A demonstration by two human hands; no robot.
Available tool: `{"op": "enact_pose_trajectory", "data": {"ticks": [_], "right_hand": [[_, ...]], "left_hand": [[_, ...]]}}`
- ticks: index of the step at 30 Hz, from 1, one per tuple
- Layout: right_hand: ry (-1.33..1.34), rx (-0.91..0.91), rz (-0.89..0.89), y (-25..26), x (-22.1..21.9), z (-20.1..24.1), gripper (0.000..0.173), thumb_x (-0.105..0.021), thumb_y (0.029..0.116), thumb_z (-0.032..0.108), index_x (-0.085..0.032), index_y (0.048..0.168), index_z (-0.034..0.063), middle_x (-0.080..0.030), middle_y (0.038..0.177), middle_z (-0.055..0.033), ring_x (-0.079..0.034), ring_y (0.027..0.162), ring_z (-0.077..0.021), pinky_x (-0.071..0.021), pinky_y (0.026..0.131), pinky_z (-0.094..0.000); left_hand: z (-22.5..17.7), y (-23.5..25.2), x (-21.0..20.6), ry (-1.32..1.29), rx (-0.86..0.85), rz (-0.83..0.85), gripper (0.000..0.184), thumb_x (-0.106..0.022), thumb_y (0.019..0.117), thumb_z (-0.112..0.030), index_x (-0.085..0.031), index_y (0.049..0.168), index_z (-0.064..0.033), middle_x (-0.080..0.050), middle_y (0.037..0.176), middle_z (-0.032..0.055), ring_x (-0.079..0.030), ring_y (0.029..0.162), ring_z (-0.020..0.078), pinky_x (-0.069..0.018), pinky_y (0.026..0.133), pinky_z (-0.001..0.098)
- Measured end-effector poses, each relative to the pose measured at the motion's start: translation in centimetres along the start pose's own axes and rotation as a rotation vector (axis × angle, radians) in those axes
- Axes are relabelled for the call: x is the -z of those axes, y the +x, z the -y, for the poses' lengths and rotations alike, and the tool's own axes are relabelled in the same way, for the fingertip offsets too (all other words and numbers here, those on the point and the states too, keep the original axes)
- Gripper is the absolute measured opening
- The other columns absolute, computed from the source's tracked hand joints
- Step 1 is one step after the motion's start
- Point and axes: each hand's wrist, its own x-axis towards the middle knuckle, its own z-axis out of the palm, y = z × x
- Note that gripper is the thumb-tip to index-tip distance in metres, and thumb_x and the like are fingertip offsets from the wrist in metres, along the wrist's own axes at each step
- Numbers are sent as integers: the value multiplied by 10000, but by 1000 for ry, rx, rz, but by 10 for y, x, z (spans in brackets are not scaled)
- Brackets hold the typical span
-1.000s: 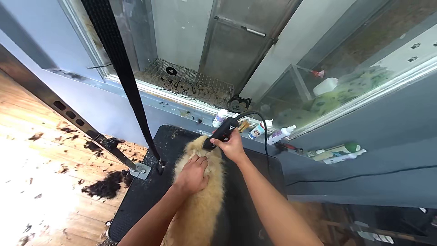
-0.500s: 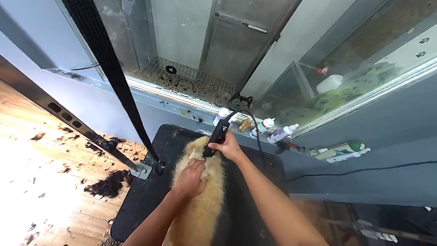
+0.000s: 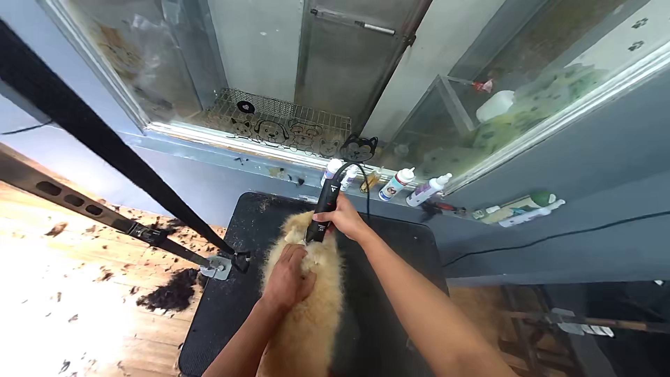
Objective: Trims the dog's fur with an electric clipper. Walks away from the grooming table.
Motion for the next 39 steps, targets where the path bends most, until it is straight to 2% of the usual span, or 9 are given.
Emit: {"op": "enact_pose_trajectory", "data": {"ticks": [3,6,11,20,23,26,29,34,39], "right_hand": [[25,168,-56,-8,3,-3,745,-882,758,58,-446,1363,45,-726,1019,-151,-741,777,-262,-649,631,-409],[60,476,-236,-14,4,-12,707,-878,741,44,-472,1317,-13,-739,1053,-127,-744,962,-237,-648,858,-426],[115,586,-321,-13,13,-5,673,-860,748,-5,-471,1296,-21,-727,1070,-149,-743,974,-259,-658,824,-411],[-57,383,-142,-3,17,-19,788,-904,727,66,-450,1370,27,-721,1091,-89,-727,1002,-171,-624,924,-382],[1,328,-85,-2,19,-18,785,-901,712,30,-464,1364,17,-725,1085,-111,-731,989,-198,-621,920,-400],[44,400,-194,-4,17,-19,769,-904,724,53,-461,1352,8,-741,1063,-110,-742,983,-200,-630,914,-399],[-80,349,-110,-7,15,-22,788,-904,736,113,-455,1377,16,-715,1101,-92,-717,1009,-162,-607,940,-379],[-3,270,-104,-5,18,-12,778,-902,733,106,-455,1367,40,-729,1057,-107,-744,905,-195,-648,792,-401],[-156,277,-182,-6,1,-6,851,-922,729,213,-429,1406,62,-706,1090,-88,-719,985,-172,-618,897,-413]], "left_hand": [[-5,9,2,-19,176,37,701,-788,746,-306,-545,1368,-93,-602,1349,128,-653,1151,256,-580,933,465],[-2,24,1,91,168,135,740,-791,740,-355,-547,1411,-161,-472,1531,90,-598,1263,266,-581,919,489],[-17,58,10,332,132,478,745,-717,824,-429,-486,1507,-240,-446,1580,-9,-557,1314,256,-541,970,503],[-36,57,13,425,141,682,597,-616,898,-462,-563,1450,-242,-503,1532,-47,-529,1311,290,-509,976,534],[-27,43,10,392,92,618,558,-632,890,-438,-609,1407,-229,-544,1495,-41,-542,1288,277,-492,1004,507],[-16,32,6,370,-11,478,474,-672,862,-410,-695,1292,-212,-611,1422,-39,-600,1203,273,-534,941,493],[-9,23,3,350,-91,358,386,-713,830,-369,-756,1169,-189,-661,1350,-32,-644,1132,262,-566,892,480],[-3,13,0,285,-175,216,331,-752,779,-317,-782,1053,-134,-708,1260,16,-679,1069,270,-593,857,467],[1,4,-4,203,-205,116,303,-753,787,-289,-785,1014,-91,-716,1239,50,-684,1082,265,-592,895,434]]}}
